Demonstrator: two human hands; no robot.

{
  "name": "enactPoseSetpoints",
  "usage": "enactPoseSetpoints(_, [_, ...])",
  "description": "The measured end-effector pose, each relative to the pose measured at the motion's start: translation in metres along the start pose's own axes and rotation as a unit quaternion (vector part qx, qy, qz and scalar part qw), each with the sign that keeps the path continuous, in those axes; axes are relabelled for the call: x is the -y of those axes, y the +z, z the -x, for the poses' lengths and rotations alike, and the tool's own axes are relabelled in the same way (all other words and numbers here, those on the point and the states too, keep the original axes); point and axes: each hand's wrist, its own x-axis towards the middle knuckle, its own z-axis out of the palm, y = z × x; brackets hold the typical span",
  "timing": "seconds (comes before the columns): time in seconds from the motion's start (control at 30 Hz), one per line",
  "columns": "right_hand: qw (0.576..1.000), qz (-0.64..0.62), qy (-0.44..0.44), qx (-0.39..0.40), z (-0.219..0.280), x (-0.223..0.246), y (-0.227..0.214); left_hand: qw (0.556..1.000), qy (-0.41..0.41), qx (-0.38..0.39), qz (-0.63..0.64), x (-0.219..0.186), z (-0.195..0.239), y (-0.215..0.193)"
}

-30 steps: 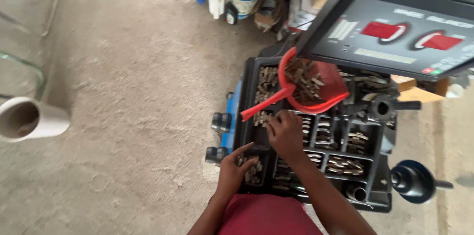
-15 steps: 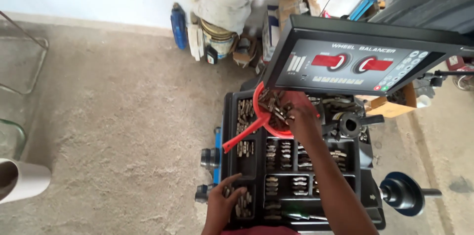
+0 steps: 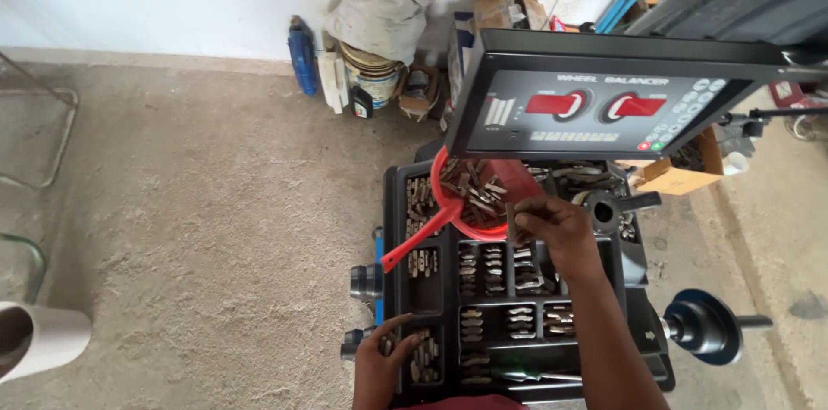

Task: The person picks up small metal wheel weights from a tray and places them into a red dustpan. The person repeatedly transfers weights from the tray to the dustpan using both hands.

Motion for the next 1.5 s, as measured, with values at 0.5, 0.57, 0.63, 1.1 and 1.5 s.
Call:
enactPoseSetpoints(0.5, [0.955,0.062,-0.287,0.046,0.099,0.064,0.027,0.986,0.131,0.082,0.059,-0.148,0.056,0.021])
enactPoseSetpoints(0.57, [0.949,0.074,-0.303,0.037,0.108,0.065,0.026,0.979,0.163,0.100,0.070,-0.177,0.070,0.023])
enactPoseSetpoints(0.63, [0.940,0.048,-0.335,0.047,0.117,0.065,0.025,0.959,0.244,0.132,0.053,-0.204,0.083,0.024])
enactPoseSetpoints(1.1, [0.886,0.192,-0.421,0.001,0.142,0.094,0.018,0.895,0.406,0.184,0.018,-0.201,0.088,0.041])
enactPoseSetpoints(1.5, [0.932,0.309,0.021,0.187,0.121,0.003,0.065,0.972,0.191,0.132,0.025,-0.069,0.054,0.010])
